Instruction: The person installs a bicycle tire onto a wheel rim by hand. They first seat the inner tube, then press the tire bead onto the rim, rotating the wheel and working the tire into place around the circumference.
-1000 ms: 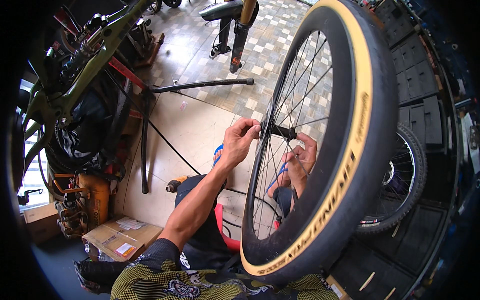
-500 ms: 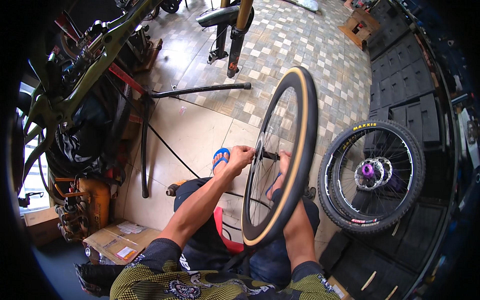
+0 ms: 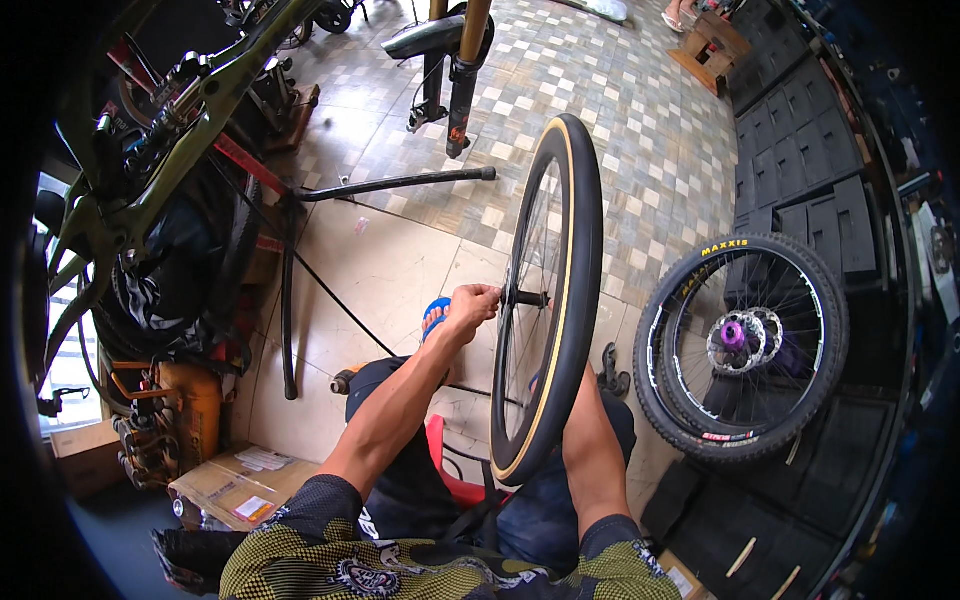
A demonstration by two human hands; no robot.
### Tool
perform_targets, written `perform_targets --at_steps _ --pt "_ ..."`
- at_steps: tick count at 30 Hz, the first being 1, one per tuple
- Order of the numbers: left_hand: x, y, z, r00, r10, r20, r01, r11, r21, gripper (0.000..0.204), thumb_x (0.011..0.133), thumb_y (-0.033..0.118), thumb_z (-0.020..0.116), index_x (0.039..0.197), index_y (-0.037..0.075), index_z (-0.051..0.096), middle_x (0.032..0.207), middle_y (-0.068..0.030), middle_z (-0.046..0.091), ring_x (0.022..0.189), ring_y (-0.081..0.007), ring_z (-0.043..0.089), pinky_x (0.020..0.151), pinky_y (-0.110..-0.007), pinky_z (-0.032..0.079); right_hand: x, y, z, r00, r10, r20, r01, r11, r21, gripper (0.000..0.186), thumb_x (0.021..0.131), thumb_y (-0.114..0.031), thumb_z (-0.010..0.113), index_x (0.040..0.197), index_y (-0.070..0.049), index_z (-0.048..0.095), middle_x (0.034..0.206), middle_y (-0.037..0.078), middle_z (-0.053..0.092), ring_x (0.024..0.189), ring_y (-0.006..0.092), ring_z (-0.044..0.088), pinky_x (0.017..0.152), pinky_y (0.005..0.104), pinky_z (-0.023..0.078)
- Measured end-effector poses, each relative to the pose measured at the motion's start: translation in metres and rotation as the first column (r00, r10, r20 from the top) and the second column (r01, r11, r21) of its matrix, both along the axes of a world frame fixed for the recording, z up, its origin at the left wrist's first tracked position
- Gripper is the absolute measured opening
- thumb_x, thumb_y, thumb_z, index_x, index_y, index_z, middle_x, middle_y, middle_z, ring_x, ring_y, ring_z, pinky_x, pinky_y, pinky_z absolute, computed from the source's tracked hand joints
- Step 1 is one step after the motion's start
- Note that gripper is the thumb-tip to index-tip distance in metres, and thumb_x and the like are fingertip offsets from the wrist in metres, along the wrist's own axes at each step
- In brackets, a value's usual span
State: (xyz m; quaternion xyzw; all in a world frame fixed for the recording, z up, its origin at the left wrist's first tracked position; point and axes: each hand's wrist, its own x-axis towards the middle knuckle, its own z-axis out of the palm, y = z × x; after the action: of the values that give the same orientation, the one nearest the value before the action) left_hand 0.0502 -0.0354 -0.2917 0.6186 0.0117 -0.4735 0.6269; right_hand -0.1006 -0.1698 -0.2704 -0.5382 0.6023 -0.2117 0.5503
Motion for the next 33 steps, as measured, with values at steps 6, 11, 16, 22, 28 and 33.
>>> perform_targets --at_steps 6,11,16,22,28,33 --pt "0.002 0.003 -0.005 1.000 0.014 0.016 -0.014 1.000 0.017 0.020 0.098 0.017 0.075 0.093 -0.003 0.074 0.070 -0.0045 0.066 0.057 -0.0117 0.058 0.052 -0.027 0.045 0.007 0.013 0.009 1.000 -0.006 0.004 0.007 0.981 -0.196 0.027 0.082 -0.001 0.073 0.108 -0.005 0.066 0.078 0.004 0.057 0.055 0.0130 0.048 0.049 0.0342 0.037" --pt "0.004 0.005 -0.009 0.999 0.012 0.041 -0.013 1.000 0.026 0.019 0.099 0.016 0.074 0.094 -0.002 0.075 0.071 -0.0042 0.066 0.058 -0.0117 0.058 0.052 -0.027 0.046 0.006 0.016 0.020 0.999 0.028 0.041 -0.024 0.994 -0.104 0.029 0.082 -0.001 0.075 0.109 -0.005 0.066 0.083 0.005 0.061 0.056 0.0117 0.050 0.049 0.0316 0.038" --pt "0.004 0.005 -0.006 0.999 -0.021 0.038 0.019 0.999 0.047 0.020 0.100 0.016 0.072 0.095 -0.003 0.072 0.074 -0.0044 0.064 0.062 -0.0118 0.057 0.055 -0.026 0.047 0.004 0.008 0.008 0.995 0.048 0.093 -0.038 0.994 -0.104 0.031 0.080 -0.002 0.077 0.109 -0.004 0.067 0.091 0.008 0.066 0.068 0.0177 0.062 0.059 0.0362 0.048" --pt "0.004 0.005 -0.004 0.999 -0.010 0.039 0.007 0.996 0.088 0.022 0.102 0.018 0.069 0.096 -0.002 0.071 0.076 -0.0043 0.064 0.065 -0.0118 0.058 0.059 -0.025 0.049 0.009 0.005 -0.004 0.980 0.131 0.152 -0.103 0.979 -0.178 0.020 0.096 -0.023 0.058 0.088 -0.008 0.067 0.072 0.005 0.062 0.056 0.0180 0.058 0.050 0.0345 0.046" --pt "0.006 0.004 0.003 0.998 -0.032 0.058 0.026 0.995 0.100 0.022 0.101 0.019 0.069 0.097 -0.002 0.071 0.077 -0.0038 0.064 0.067 -0.0117 0.059 0.061 -0.025 0.050 -0.003 -0.006 -0.048 0.987 0.157 0.033 -0.152 0.982 -0.112 0.029 0.096 -0.025 0.067 0.113 -0.003 0.061 0.083 0.010 0.068 0.063 0.0185 0.063 0.056 0.0325 0.052" --pt "0.009 0.006 0.003 0.996 -0.039 0.078 0.030 0.993 0.115 0.023 0.101 0.020 0.068 0.099 -0.003 0.071 0.078 -0.0025 0.064 0.068 -0.0109 0.059 0.062 -0.025 0.051 -0.003 -0.007 -0.073 0.963 0.020 0.269 -0.072 0.980 0.186 0.033 0.087 -0.015 0.079 0.111 -0.004 0.060 0.088 0.008 0.067 0.073 0.0168 0.065 0.062 0.0315 0.053"
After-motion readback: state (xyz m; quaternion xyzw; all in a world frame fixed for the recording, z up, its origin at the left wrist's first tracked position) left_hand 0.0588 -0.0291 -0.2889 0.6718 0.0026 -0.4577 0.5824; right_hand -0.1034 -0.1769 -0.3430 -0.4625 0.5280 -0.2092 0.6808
